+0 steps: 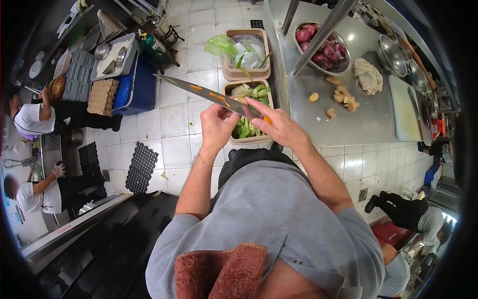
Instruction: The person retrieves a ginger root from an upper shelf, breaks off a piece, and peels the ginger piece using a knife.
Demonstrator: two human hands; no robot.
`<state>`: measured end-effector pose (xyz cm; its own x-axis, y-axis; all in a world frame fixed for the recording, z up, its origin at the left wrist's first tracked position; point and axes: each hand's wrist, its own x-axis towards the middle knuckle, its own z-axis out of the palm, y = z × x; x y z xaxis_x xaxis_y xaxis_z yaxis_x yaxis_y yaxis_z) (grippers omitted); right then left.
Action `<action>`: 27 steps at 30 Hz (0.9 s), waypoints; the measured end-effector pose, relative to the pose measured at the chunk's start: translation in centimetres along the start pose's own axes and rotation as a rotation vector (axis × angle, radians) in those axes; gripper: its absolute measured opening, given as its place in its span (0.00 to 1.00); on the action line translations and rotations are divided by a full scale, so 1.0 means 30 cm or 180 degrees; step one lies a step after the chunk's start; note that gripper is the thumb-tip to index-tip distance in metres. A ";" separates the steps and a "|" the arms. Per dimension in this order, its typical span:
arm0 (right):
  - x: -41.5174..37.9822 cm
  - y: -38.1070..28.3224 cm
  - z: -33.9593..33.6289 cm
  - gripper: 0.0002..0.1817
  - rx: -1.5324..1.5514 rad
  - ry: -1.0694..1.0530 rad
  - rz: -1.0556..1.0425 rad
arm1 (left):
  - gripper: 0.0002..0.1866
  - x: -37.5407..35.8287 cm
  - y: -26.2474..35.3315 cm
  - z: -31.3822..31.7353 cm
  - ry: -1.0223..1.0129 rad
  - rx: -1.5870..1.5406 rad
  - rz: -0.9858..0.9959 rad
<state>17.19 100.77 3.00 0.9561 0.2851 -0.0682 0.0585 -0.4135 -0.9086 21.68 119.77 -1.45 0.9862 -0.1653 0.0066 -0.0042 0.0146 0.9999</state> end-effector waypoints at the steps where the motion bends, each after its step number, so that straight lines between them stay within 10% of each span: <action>1: -0.002 0.001 -0.002 0.30 -0.0006 -0.0014 0.0030 | 0.14 -0.001 -0.003 0.006 -0.0013 0.0004 0.0001; 27: -0.061 -0.043 -0.044 0.31 -0.0570 0.0075 0.0030 | 0.09 -0.106 0.064 0.078 0.0099 0.0295 -0.0083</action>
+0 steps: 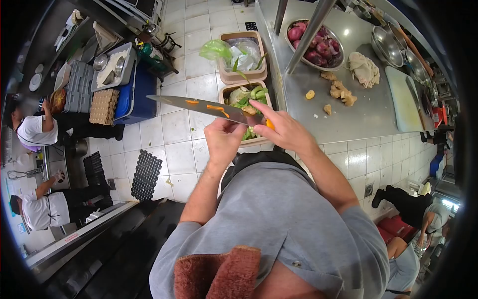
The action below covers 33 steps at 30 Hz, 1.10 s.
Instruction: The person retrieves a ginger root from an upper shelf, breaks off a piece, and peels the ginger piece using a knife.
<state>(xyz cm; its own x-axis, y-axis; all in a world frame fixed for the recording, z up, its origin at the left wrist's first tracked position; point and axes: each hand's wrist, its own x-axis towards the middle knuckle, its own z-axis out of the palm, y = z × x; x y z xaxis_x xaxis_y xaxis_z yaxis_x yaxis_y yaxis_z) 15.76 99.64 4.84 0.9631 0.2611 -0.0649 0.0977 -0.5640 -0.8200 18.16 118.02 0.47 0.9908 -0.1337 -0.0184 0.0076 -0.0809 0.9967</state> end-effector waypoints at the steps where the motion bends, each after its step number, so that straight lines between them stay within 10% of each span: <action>1: -0.004 -0.012 -0.010 0.31 0.0102 -0.0111 0.0102 | 0.10 0.001 0.004 -0.006 -0.0043 -0.0076 -0.0002; 11: 0.155 0.148 0.103 0.24 0.0764 0.0361 0.0266 | 0.14 0.006 -0.067 -0.013 -0.0395 0.0351 0.0395; 15: 0.176 0.182 0.100 0.27 0.1671 -0.0206 0.1108 | 0.20 0.043 -0.042 -0.071 -0.0328 -0.0855 -0.0474; 24: 0.216 0.179 0.172 0.37 0.0980 0.0342 0.0681 | 0.20 0.069 -0.163 -0.093 -0.0647 -0.2848 -0.1014; 33: 0.096 0.017 0.104 0.32 0.0869 -0.0032 -0.0406 | 0.23 0.075 -0.065 -0.116 -0.0517 -0.1157 -0.0220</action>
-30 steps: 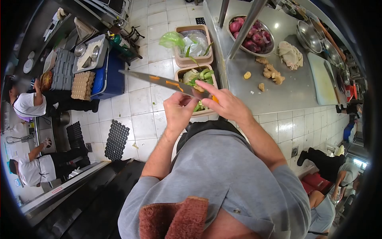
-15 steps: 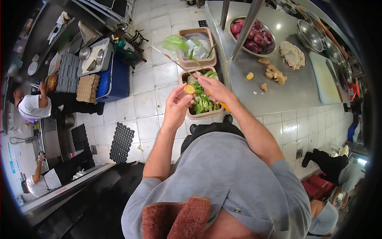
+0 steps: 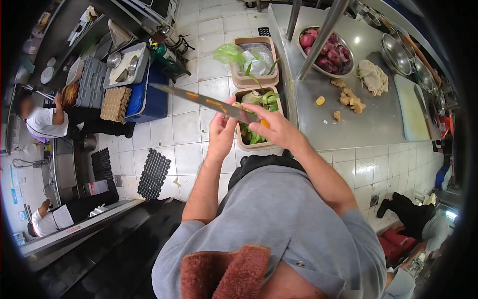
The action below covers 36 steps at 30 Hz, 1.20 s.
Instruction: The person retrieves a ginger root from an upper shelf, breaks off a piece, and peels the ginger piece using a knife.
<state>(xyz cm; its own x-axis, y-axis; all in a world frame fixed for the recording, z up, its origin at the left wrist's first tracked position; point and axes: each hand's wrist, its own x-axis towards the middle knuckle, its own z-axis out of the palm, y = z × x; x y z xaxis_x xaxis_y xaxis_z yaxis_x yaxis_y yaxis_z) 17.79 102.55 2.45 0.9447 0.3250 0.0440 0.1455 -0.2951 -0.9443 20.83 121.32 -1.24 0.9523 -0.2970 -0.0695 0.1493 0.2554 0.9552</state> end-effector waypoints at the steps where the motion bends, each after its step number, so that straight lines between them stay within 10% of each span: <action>1: -0.002 0.001 0.008 0.32 0.0016 0.0111 -0.0094 | 0.23 0.000 0.008 0.006 -0.0015 0.0005 -0.0005; 17: -0.006 -0.072 -0.016 0.27 -0.0326 0.0227 0.0025 | 0.17 -0.010 0.038 0.047 0.0260 0.0408 0.0551; 19: 0.009 -0.027 0.003 0.22 -0.0456 0.0674 -0.0287 | 0.17 -0.029 0.039 0.050 0.0283 0.1581 -0.0139; 22: 0.051 0.014 -0.003 0.20 0.0178 0.0870 -0.0298 | 0.17 -0.041 -0.033 0.087 0.0309 0.0297 0.0703; 28: 0.035 0.039 -0.028 0.29 0.0620 0.0583 0.0784 | 0.20 0.009 0.026 0.029 -0.0002 -0.1000 0.0091; 30: 0.040 0.076 -0.005 0.30 0.0238 0.0824 -0.0099 | 0.21 0.023 0.018 0.025 -0.0037 -0.1229 -0.0073; 36: 0.002 -0.029 -0.030 0.32 -0.0156 0.0239 -0.0050 | 0.19 0.030 -0.013 0.035 0.0206 -0.0923 0.0305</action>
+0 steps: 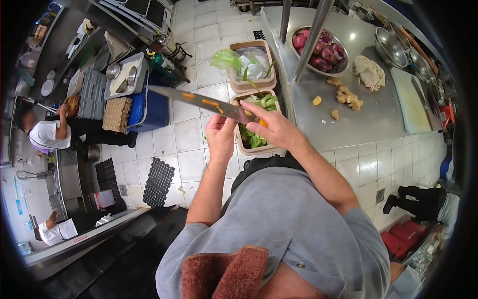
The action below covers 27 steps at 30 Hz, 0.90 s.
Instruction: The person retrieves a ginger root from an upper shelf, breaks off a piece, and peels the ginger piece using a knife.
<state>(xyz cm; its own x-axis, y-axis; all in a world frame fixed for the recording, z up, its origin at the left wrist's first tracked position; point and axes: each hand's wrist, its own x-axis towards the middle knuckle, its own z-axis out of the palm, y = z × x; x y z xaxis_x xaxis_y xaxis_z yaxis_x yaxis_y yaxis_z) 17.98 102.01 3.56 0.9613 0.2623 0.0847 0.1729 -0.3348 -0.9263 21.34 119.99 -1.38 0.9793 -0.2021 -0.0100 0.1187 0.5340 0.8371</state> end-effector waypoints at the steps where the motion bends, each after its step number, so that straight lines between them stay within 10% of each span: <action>1: -0.003 -0.019 -0.003 0.32 0.0006 -0.0108 0.0027 | 0.19 -0.002 0.006 -0.001 0.0073 0.0218 -0.0037; 27: 0.036 0.052 0.060 0.25 0.0167 0.0757 -0.0198 | 0.15 -0.062 0.006 0.104 0.0457 0.1639 0.0310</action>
<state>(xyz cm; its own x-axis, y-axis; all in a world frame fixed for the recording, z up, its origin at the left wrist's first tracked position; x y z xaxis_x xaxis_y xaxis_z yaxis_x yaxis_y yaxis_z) 18.91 103.42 1.56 0.9736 0.0586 0.2204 0.2280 -0.2755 -0.9339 19.03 117.90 0.50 0.9986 -0.0383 0.0364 -0.0338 0.0662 0.9972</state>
